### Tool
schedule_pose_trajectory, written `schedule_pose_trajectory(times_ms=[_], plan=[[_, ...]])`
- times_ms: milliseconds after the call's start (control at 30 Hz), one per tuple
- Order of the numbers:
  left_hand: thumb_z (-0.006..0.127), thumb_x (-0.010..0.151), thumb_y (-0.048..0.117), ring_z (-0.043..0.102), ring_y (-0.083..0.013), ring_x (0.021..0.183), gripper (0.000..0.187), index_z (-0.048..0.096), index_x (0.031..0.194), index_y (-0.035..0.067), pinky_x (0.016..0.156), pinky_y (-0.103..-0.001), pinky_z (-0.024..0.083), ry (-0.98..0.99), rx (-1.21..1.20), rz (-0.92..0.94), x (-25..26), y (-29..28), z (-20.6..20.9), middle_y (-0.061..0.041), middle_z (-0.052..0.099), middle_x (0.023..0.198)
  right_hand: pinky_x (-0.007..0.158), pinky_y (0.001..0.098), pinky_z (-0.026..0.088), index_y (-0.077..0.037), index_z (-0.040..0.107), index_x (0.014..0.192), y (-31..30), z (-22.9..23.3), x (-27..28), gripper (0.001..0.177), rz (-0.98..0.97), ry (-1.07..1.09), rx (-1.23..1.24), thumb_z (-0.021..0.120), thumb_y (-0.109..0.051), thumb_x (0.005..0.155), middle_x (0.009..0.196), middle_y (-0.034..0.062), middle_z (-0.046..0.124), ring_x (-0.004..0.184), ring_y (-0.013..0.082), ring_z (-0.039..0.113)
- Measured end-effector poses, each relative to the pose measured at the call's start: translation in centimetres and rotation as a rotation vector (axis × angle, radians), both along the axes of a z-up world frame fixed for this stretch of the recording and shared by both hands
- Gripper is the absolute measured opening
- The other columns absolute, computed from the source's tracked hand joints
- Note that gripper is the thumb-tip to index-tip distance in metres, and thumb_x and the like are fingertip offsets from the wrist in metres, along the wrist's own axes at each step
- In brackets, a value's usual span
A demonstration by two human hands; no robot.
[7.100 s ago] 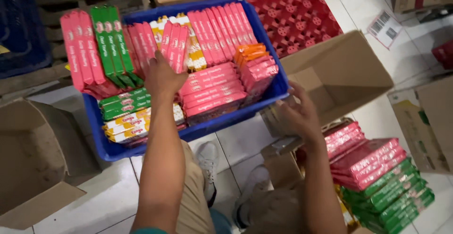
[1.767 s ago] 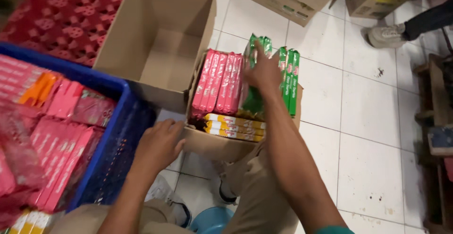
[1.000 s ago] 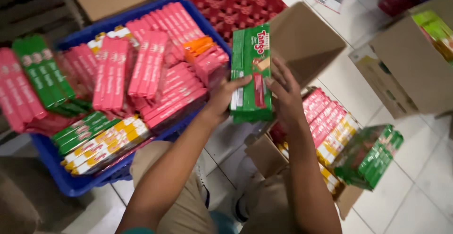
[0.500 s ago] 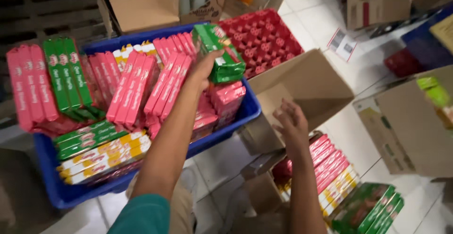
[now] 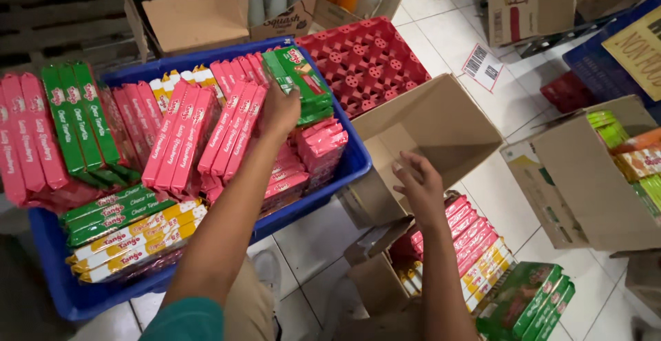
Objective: The person packs various snack packets, including pink, green, and yellow packages, from a blue crate into a cardboard box. The person repeatedly picks up stacks of snacks and places them into the box, organizing them by color and type.
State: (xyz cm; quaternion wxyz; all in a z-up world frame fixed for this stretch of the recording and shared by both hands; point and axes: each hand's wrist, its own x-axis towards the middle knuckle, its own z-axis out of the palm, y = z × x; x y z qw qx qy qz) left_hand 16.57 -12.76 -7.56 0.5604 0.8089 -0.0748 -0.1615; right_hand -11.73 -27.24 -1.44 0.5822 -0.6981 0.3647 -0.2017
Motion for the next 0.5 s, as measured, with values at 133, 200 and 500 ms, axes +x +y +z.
schedule_pose_trajectory(times_ms=[133,200,500], plan=[[0.055,0.100,0.030,0.028,-0.0510,0.152,0.071,0.036,0.152,-0.014,0.128,-0.055,0.019,-0.252,-0.019,-0.029,-1.9,-0.3,-0.5,-0.041,0.031,0.158,0.080,0.0361,0.058,-0.008,0.065,0.132,-1.2,-0.8,-0.9,0.048,0.005,-0.002,-0.057,0.082,-0.022,0.090,0.130,0.0153,0.062,0.111,0.0251,0.064],[0.062,0.097,0.025,0.025,-0.0552,0.151,0.070,0.041,0.150,-0.016,0.128,-0.057,0.017,-0.464,0.064,-0.045,-4.1,0.2,0.9,-0.044,0.029,0.157,0.081,0.0389,0.060,-0.009,0.068,0.130,-0.7,0.9,-1.8,0.047,-0.030,0.036,-0.102,0.084,-0.022,0.087,0.129,0.0173,0.066,0.110,0.0272,0.067],[0.078,0.086,0.028,0.053,-0.0413,0.134,0.050,0.066,0.129,0.003,0.115,-0.048,0.041,-0.797,0.004,-0.616,-15.8,1.3,-1.0,-0.020,0.060,0.129,0.091,0.0441,0.059,-0.013,0.071,0.125,-3.9,2.0,-10.3,0.041,-0.172,0.078,-0.321,0.083,-0.017,0.086,0.116,0.0163,0.072,0.110,0.0337,0.071]])
